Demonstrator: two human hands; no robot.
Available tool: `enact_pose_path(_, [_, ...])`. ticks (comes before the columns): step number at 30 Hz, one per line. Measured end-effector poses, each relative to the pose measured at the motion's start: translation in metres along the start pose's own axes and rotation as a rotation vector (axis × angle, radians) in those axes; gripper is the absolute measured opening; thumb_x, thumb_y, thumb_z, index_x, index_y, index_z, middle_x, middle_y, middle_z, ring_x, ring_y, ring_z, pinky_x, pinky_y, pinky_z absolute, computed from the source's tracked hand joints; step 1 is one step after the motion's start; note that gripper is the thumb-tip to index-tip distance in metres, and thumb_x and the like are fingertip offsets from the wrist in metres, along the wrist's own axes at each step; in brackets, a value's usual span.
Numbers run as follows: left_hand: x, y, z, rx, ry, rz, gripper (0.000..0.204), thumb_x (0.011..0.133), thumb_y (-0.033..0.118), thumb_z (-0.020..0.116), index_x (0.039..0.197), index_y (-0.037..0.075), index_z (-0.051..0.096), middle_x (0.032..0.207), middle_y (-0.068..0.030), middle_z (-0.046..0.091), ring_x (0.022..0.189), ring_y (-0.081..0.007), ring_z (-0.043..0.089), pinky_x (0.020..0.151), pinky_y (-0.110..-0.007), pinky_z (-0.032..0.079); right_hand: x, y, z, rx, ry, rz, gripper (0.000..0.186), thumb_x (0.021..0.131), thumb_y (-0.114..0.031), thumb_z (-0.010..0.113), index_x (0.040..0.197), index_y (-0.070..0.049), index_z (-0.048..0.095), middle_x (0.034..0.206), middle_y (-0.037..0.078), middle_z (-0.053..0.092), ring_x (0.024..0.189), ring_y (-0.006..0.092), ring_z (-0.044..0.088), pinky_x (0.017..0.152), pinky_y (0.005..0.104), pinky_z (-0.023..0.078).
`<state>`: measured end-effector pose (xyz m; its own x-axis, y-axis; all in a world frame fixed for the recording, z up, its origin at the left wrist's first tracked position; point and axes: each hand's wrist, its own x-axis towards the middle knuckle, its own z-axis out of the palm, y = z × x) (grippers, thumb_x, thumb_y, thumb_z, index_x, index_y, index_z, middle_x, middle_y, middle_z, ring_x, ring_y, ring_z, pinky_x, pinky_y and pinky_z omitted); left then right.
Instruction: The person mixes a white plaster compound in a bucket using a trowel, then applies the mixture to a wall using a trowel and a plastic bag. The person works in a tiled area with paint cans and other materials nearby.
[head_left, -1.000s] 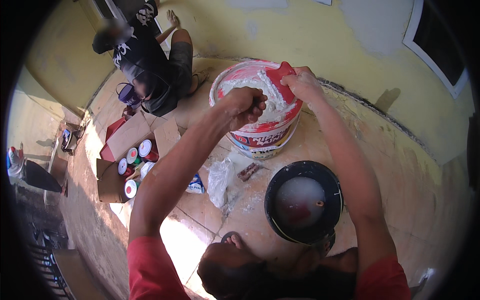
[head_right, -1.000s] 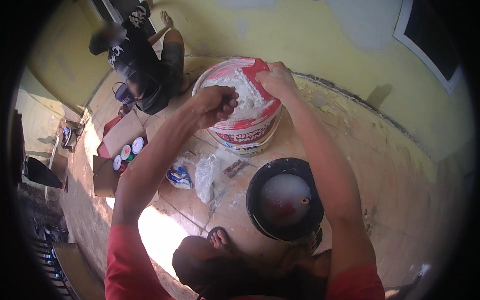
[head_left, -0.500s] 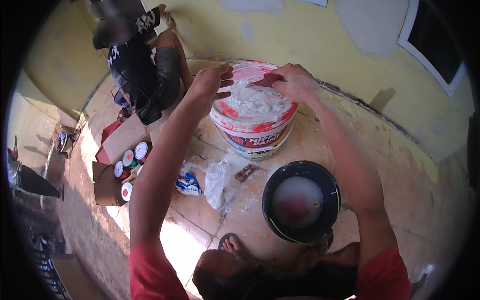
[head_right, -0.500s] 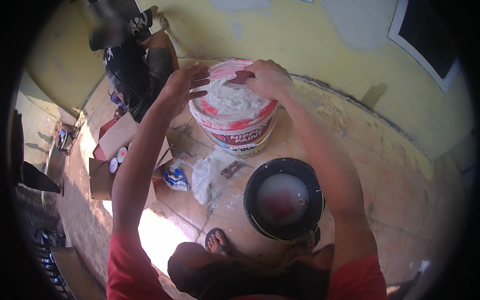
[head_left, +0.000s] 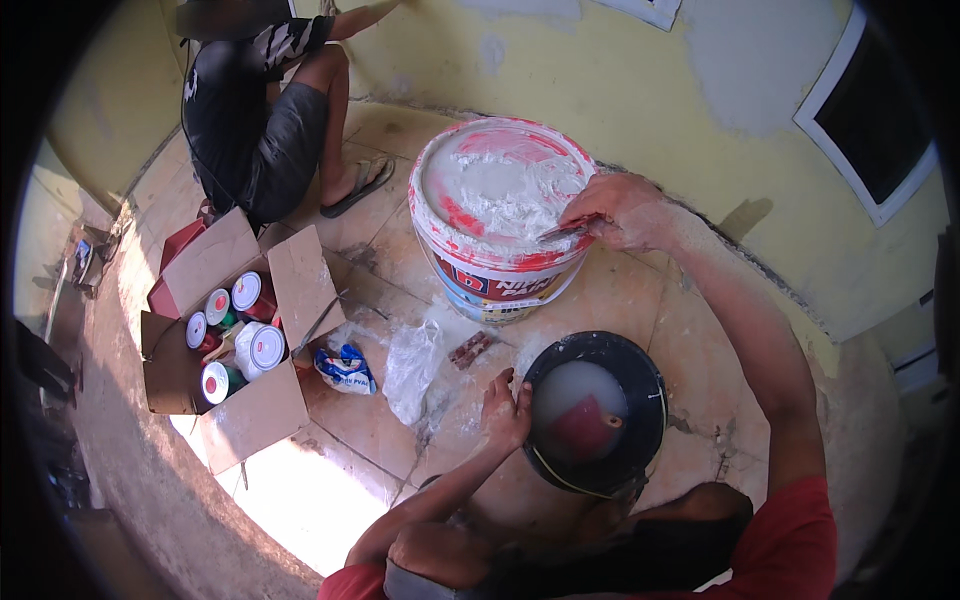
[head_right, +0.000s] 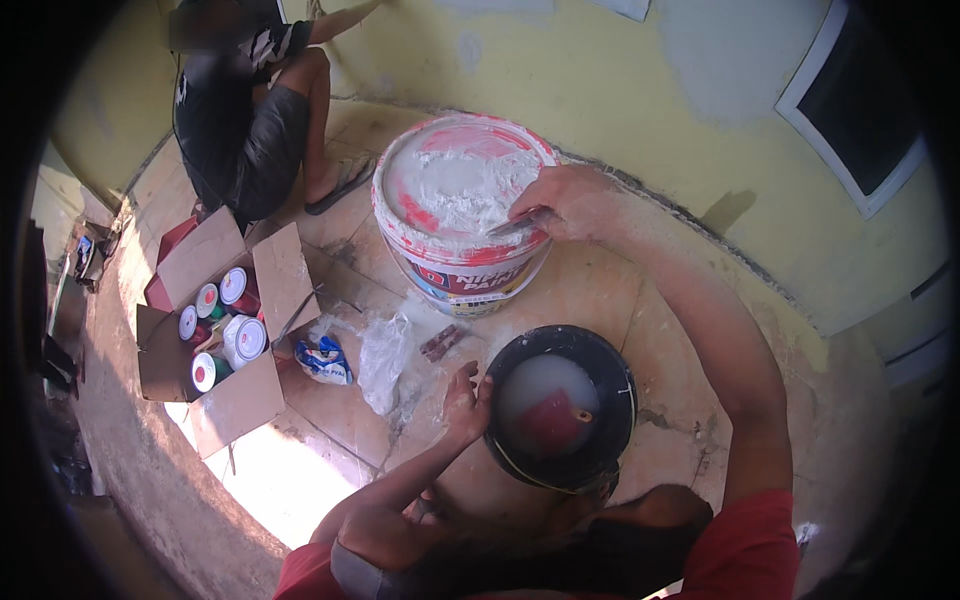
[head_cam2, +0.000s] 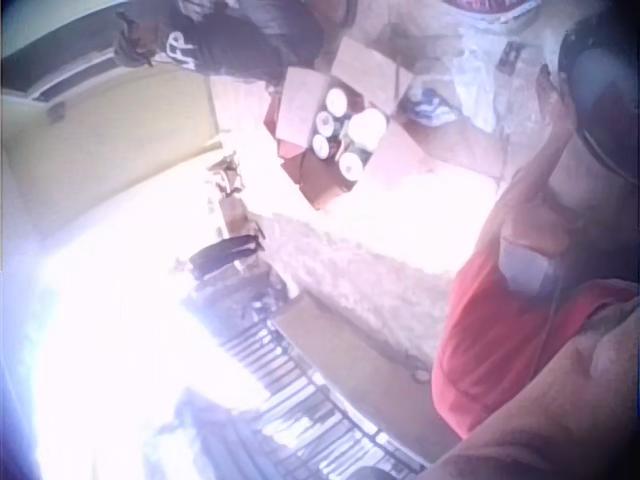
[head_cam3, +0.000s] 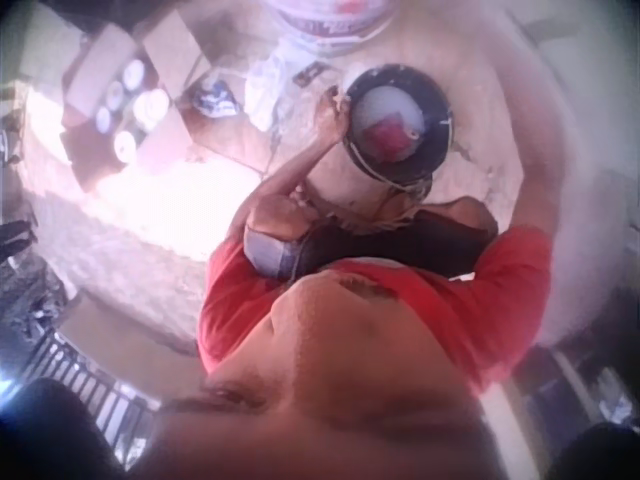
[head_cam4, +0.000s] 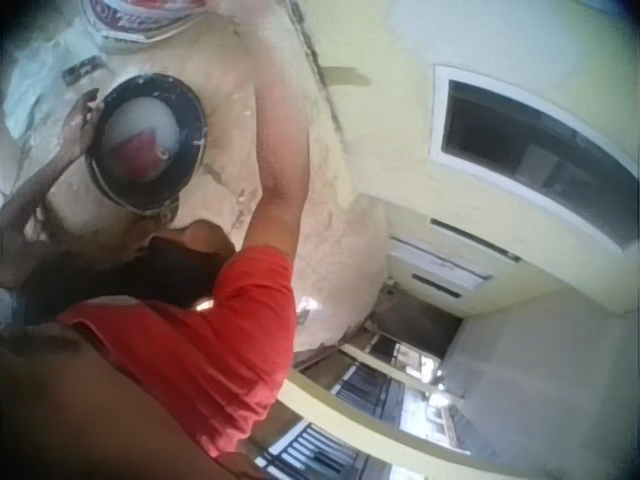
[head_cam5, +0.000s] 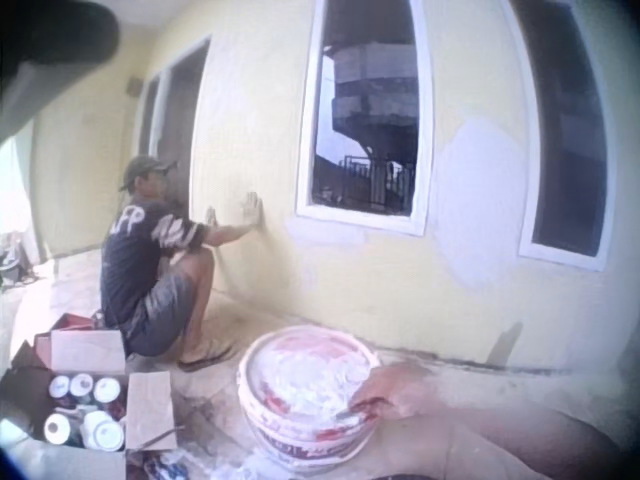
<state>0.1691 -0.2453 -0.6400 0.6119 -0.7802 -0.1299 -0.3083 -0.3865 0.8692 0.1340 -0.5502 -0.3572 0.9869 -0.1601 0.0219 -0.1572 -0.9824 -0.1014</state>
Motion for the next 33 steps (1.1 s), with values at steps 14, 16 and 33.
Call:
enact_pose_path(14, [-0.003, 0.013, 0.006, 0.05, 0.043, 0.102, 0.042, 0.107, 0.029, 0.053, 0.14, 0.003, 0.052, 0.131, -0.0215, 0.061, 0.121, -0.0409, 0.059, 0.102, -0.052, 0.047, 0.12, -0.028, -0.009, -0.006, 0.081, 0.409, 0.041, 0.086, -0.017, 0.065, 0.125, -0.022, 0.076, 0.116, 0.016, 0.075, 0.112, 0.0347, 0.069, 0.1, 0.0487, 0.054])
enact_pose_path(16, [0.001, 0.017, 0.006, 0.064, 0.041, 0.127, 0.042, 0.107, 0.029, 0.053, 0.14, 0.004, 0.052, 0.13, -0.0212, 0.061, 0.121, -0.0407, 0.059, 0.101, -0.052, 0.047, 0.107, -0.03, 0.02, -0.061, 0.104, 0.3, 0.043, 0.085, -0.015, 0.065, 0.126, -0.022, 0.076, 0.111, 0.017, 0.076, 0.109, 0.0353, 0.07, 0.1, 0.0488, 0.054])
enact_pose_path(33, [-0.002, 0.006, 0.001, 0.051, 0.059, 0.106, 0.041, 0.106, 0.03, 0.053, 0.14, 0.006, 0.052, 0.128, -0.0201, 0.062, 0.118, -0.0408, 0.06, 0.099, -0.055, 0.047, 0.124, -0.058, -0.003, -0.03, 0.006, 0.459, 0.036, 0.085, -0.02, 0.064, 0.118, -0.014, 0.077, 0.115, 0.02, 0.074, 0.11, 0.0377, 0.071, 0.097, 0.0481, 0.057])
